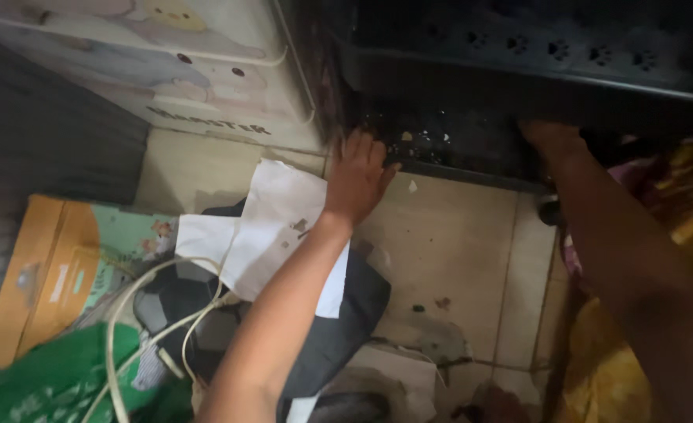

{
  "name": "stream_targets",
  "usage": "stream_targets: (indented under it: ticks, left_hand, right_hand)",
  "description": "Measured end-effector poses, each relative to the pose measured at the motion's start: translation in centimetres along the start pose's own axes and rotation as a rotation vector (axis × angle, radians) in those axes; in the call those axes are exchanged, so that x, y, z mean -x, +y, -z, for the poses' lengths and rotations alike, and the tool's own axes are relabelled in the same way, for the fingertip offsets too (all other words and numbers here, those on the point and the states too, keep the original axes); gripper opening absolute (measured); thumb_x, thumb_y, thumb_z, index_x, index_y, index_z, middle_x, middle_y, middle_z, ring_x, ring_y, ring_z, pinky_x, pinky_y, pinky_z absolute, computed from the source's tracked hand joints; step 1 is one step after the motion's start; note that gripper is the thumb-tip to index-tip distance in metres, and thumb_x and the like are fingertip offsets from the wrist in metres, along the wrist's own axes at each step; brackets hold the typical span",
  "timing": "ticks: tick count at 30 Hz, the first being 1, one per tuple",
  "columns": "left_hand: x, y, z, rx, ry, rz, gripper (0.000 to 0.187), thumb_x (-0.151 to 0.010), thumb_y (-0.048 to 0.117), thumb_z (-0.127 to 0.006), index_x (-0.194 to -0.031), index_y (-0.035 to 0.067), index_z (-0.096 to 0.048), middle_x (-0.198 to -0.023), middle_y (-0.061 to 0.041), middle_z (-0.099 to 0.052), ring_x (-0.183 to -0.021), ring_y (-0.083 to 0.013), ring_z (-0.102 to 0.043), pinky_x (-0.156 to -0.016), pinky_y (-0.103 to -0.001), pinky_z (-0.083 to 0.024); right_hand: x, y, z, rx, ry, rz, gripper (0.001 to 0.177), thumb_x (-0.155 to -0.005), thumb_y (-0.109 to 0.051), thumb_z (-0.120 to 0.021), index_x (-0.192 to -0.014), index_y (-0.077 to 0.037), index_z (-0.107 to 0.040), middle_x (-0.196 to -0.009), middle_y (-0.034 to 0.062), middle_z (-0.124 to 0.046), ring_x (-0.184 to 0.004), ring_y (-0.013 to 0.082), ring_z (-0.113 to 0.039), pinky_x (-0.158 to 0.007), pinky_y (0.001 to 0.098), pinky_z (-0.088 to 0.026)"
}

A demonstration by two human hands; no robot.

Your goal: The person cleans a black plastic storage unit by removing items, wiping the interior with a purple cloth, and placing items back. They also organize various objects on the floor, including a bag, papers, and small containers.

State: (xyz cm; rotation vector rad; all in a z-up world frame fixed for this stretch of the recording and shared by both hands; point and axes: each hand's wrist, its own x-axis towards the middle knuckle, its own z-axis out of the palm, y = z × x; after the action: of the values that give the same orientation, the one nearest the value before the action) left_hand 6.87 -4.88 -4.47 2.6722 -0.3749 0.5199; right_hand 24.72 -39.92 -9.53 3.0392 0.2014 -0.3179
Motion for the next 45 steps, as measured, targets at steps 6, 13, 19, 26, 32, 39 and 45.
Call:
stream_targets:
  ticks: [6,13,19,26,32,39,45]
  left_hand:
    - [0.3,-2.2,-1.5,0.143,0.045,-0.1,0.035,-0.094,0.032,-0.073,-0.112,0.003,-0.065,-0.128,-0.014,-0.06,-0.124,-0.0346,-0.052,-0.101,-0.047,-0.048]
    - [-0.2,-2.7,-1.1,0.245,0.078,-0.146,0.028,-0.097,0.028,-0.073,-0.109,0.004,-0.066,-0.122,-0.01,-0.06,-0.117,-0.0322,-0.054,-0.098,-0.045,-0.051]
    - [-0.1,-3.5,-0.3,0.207,0.037,-0.152,0.026,-0.094,0.028,-0.074,-0.105,0.005,-0.067,-0.118,-0.01,-0.061,-0.113,-0.032,-0.055,-0.097,-0.049,-0.047]
    - [0.8,-2.9,-1.3,0.219,0.099,-0.095,0.034,-0.096,0.03,-0.073,-0.114,0.004,-0.061,-0.129,-0.014,-0.056,-0.121,-0.0363,-0.051,-0.105,-0.052,-0.044]
    - [0.8,-2.0,-0.9,0.045,0.053,0.002,0.04,-0.096,0.042,-0.07,-0.115,0.008,-0.061,-0.127,-0.009,-0.056,-0.121,-0.031,-0.051,-0.109,-0.063,-0.037]
    - [-0.2,-1.3,0.3,-0.029,-0.09,0.071,0.047,-0.092,0.045,-0.07,-0.12,0.008,-0.064,-0.128,-0.007,-0.058,-0.125,-0.0262,-0.05,-0.106,-0.064,-0.037]
    - [-2.3,-2.4,-1.0,-0.038,-0.285,0.05,0.044,-0.084,0.044,-0.078,-0.11,0.009,-0.072,-0.112,-0.009,-0.067,-0.113,-0.0302,-0.061,-0.09,-0.051,-0.053]
  right_hand:
    - [-6.5,-6.2,0.6,-0.137,0.007,-0.032,0.034,-0.11,-0.021,-0.056,-0.142,-0.008,-0.057,-0.135,0.0217,-0.064,-0.12,0.0379,-0.063,-0.107,0.0449,-0.048]
    - [-8.5,-18.0,1.4,-0.318,-0.003,0.157,0.039,-0.111,-0.024,-0.05,-0.147,-0.01,-0.053,-0.136,0.022,-0.065,-0.119,0.0369,-0.066,-0.108,0.0447,-0.049]
    - [-6.1,-21.9,2.1,-0.414,-0.165,0.221,0.042,-0.112,-0.026,-0.045,-0.151,-0.012,-0.05,-0.138,0.0223,-0.066,-0.119,0.0361,-0.069,-0.109,0.0445,-0.049]
    - [2.0,-19.9,3.8,-0.429,-0.033,0.777,0.045,-0.09,-0.01,-0.06,-0.135,-0.01,-0.064,-0.147,0.013,-0.055,-0.135,0.0342,-0.05,-0.113,0.043,-0.039]
    - [4.4,-16.5,7.1,-0.225,-0.193,0.873,0.045,-0.077,-0.003,-0.066,-0.121,-0.012,-0.072,-0.15,0.0051,-0.055,-0.142,0.0303,-0.045,-0.118,0.0431,-0.038]
    - [5.2,-5.5,5.5,-0.497,-0.51,0.469,0.069,-0.068,-0.008,-0.064,-0.136,-0.01,-0.061,-0.141,0.0097,-0.059,-0.125,0.0279,-0.06,-0.102,0.0423,-0.049]
    - [-1.7,0.1,4.6,-0.359,-0.094,0.027,0.067,-0.074,-0.009,-0.059,-0.141,-0.009,-0.058,-0.14,0.0127,-0.061,-0.126,0.0285,-0.06,-0.104,0.0429,-0.049]
